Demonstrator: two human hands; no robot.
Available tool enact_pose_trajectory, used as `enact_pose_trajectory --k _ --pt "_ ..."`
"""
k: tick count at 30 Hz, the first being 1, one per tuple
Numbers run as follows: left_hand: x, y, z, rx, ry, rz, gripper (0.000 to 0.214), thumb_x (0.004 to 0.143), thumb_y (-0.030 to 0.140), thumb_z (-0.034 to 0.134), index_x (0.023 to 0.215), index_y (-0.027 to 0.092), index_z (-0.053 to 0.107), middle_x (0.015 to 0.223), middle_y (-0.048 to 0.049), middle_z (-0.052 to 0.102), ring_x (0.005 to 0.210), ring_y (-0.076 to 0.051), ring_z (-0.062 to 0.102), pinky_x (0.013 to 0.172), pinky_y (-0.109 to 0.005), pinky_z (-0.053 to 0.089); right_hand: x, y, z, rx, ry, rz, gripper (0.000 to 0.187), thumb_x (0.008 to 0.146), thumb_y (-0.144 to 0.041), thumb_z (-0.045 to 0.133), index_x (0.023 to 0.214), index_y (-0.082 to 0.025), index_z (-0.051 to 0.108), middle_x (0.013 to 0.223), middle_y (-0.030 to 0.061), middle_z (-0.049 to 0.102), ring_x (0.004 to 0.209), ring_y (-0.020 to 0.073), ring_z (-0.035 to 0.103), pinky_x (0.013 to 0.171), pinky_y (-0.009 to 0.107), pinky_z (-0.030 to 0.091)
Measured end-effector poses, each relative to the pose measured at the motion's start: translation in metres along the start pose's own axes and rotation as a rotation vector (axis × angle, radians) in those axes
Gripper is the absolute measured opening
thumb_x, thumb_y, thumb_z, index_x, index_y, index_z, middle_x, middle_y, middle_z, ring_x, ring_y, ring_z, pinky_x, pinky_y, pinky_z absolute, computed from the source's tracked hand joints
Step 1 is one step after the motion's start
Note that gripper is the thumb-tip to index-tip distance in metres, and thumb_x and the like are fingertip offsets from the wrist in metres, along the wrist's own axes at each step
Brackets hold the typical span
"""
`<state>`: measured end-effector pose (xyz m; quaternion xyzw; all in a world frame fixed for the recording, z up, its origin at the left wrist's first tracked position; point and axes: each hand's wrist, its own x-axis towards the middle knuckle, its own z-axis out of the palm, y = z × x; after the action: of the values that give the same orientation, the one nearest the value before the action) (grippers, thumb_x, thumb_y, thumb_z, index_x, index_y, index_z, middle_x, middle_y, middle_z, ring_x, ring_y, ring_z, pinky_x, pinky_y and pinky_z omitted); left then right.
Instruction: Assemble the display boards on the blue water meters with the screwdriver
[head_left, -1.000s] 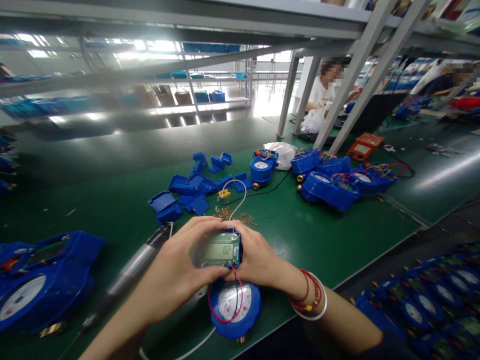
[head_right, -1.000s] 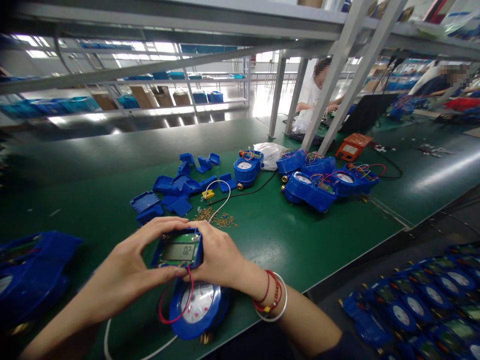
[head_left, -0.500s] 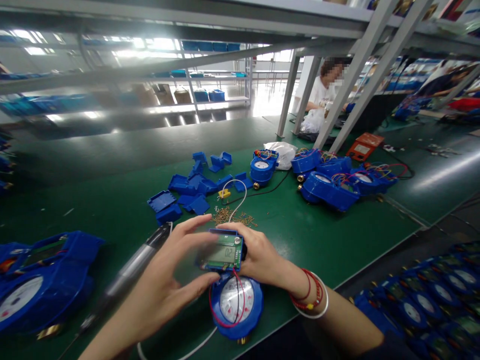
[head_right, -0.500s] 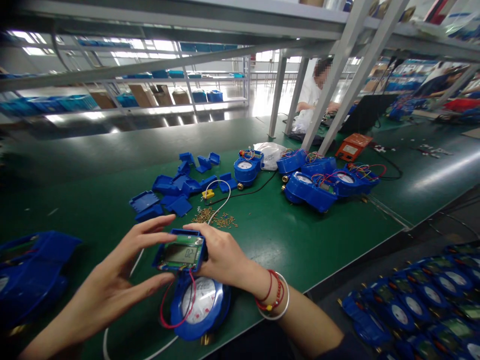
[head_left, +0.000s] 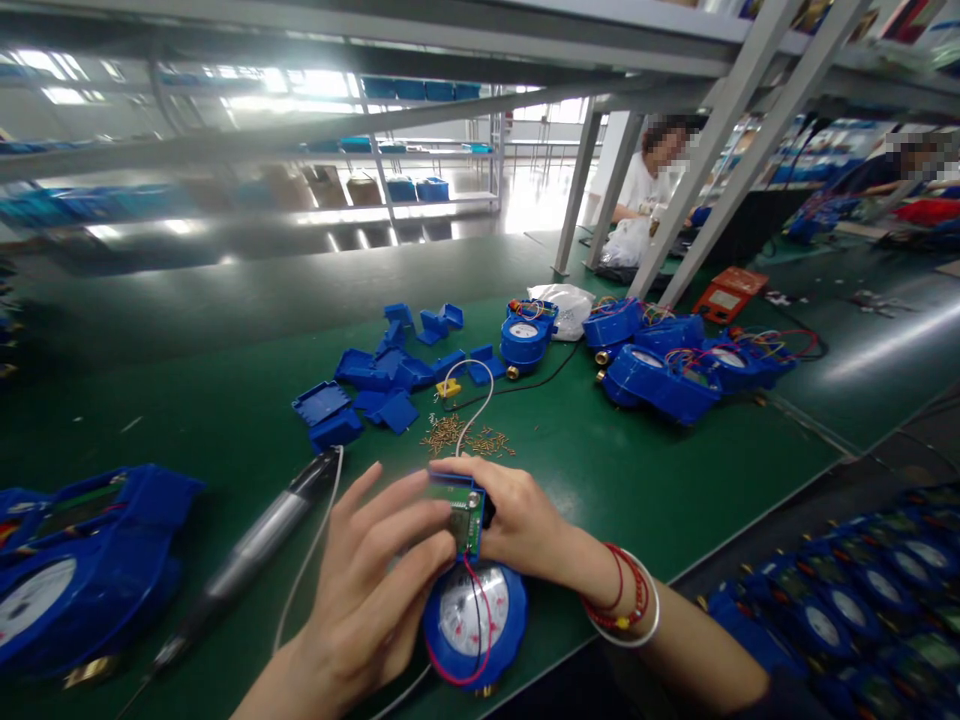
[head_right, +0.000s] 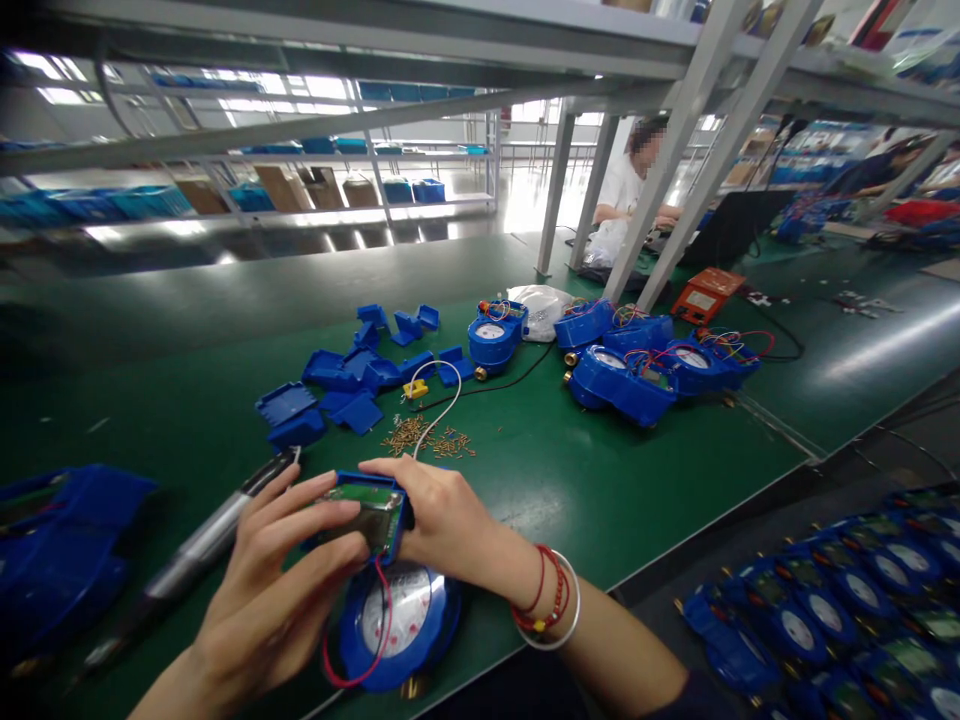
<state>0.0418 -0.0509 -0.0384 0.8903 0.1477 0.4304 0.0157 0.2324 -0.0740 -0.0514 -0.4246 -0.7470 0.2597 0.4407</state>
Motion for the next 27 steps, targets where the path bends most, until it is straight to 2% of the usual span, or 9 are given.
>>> enact_pose_trajectory --k 3,5,7,10,12,15,17,21,27 --pt "-0.005 -0.002 -0.003 -0.046 -0.038 -0.106 0.037 0.074 -0.001 0.061 0.1 0.025 0.063 0.115 -0.0054 0.053 0.124 -0.032 0.043 0.105 -0.061 0.03 0.0 0.0 -0.001 -0.008 -0.004 -0.019 0.052 0.077 -0.024 0.068 0.125 -0.018 0.048 0.118 0.0093 0.062 0.103 0.0206 0.062 0.089 0.031 0.05" --pt "-0.007 -0.006 -0.011 -0.235 -0.127 -0.307 0.028 0.08 0.019 0.065 0.105 0.03 0.063 0.135 -0.005 0.041 0.131 -0.033 0.034 0.107 -0.058 0.032 -0.001 0.0 -0.002 -0.014 -0.026 -0.036 0.053 0.077 -0.025 0.069 0.125 -0.016 0.048 0.117 0.0098 0.063 0.104 0.0204 0.062 0.089 0.031 0.05" --pt "-0.008 -0.012 -0.021 -0.529 -0.131 -0.518 0.043 0.082 0.045 0.058 0.123 0.032 0.052 0.145 -0.0067 0.031 0.133 -0.033 0.032 0.107 -0.053 0.035 -0.001 0.0 -0.003 -0.021 -0.046 -0.039 0.052 0.078 -0.026 0.068 0.125 -0.016 0.048 0.116 0.0096 0.063 0.104 0.02 0.062 0.089 0.03 0.05" --pt "-0.009 -0.023 -0.031 -0.787 -0.089 -0.695 0.062 0.084 0.062 0.039 0.135 0.027 0.038 0.141 -0.0097 0.042 0.131 -0.031 0.038 0.11 -0.046 0.034 -0.001 0.0 -0.005 -0.023 -0.056 -0.024 0.052 0.077 -0.026 0.068 0.124 -0.016 0.048 0.116 0.0098 0.063 0.102 0.0205 0.063 0.087 0.031 0.051" --pt "-0.008 -0.028 -0.031 -0.789 -0.196 -0.728 0.064 0.081 0.064 0.041 0.134 0.028 0.041 0.138 -0.0084 0.046 0.129 -0.03 0.04 0.109 -0.041 0.035 -0.001 0.0 -0.005 -0.012 -0.059 -0.016 0.056 0.076 -0.024 0.069 0.126 -0.016 0.046 0.119 0.0104 0.062 0.105 0.0214 0.062 0.088 0.032 0.051" --pt "-0.003 -0.029 -0.024 -0.633 -0.388 -0.66 0.074 0.071 0.06 0.062 0.134 0.031 0.039 0.141 -0.0062 0.04 0.129 -0.03 0.039 0.107 -0.04 0.038 -0.001 0.001 -0.005 0.031 -0.062 -0.005 0.067 0.075 -0.022 0.07 0.133 -0.017 0.037 0.125 0.0109 0.059 0.109 0.0209 0.061 0.091 0.031 0.051" --pt "0.001 -0.026 -0.018 -0.483 -0.44 -0.563 0.077 0.069 0.05 0.071 0.135 0.033 0.036 0.141 -0.0054 0.038 0.129 -0.028 0.038 0.107 -0.039 0.037 -0.002 0.001 -0.005 0.05 -0.058 0.002 0.076 0.074 -0.022 0.071 0.137 -0.016 0.029 0.125 0.0119 0.059 0.111 0.0212 0.06 0.092 0.031 0.051" --pt "0.009 -0.02 -0.011 -0.361 -0.426 -0.43 0.072 0.073 0.036 0.072 0.134 0.031 0.035 0.13 -0.0061 0.047 0.12 -0.023 0.047 0.101 -0.035 0.043 -0.004 0.002 -0.007 0.051 -0.049 0.017 0.085 0.076 -0.027 0.07 0.141 -0.013 0.018 0.124 0.0144 0.06 0.114 0.0229 0.058 0.094 0.034 0.05" --pt "0.012 -0.021 -0.004 -0.273 -0.356 -0.252 0.062 0.072 0.033 0.072 0.126 0.021 0.043 0.117 -0.0083 0.052 0.107 -0.021 0.053 0.088 -0.031 0.048 -0.006 0.003 -0.005 0.013 -0.064 0.006 0.085 0.079 -0.026 0.064 0.144 -0.015 0.011 0.127 0.0145 0.057 0.108 0.0234 0.061 0.091 0.035 0.051"
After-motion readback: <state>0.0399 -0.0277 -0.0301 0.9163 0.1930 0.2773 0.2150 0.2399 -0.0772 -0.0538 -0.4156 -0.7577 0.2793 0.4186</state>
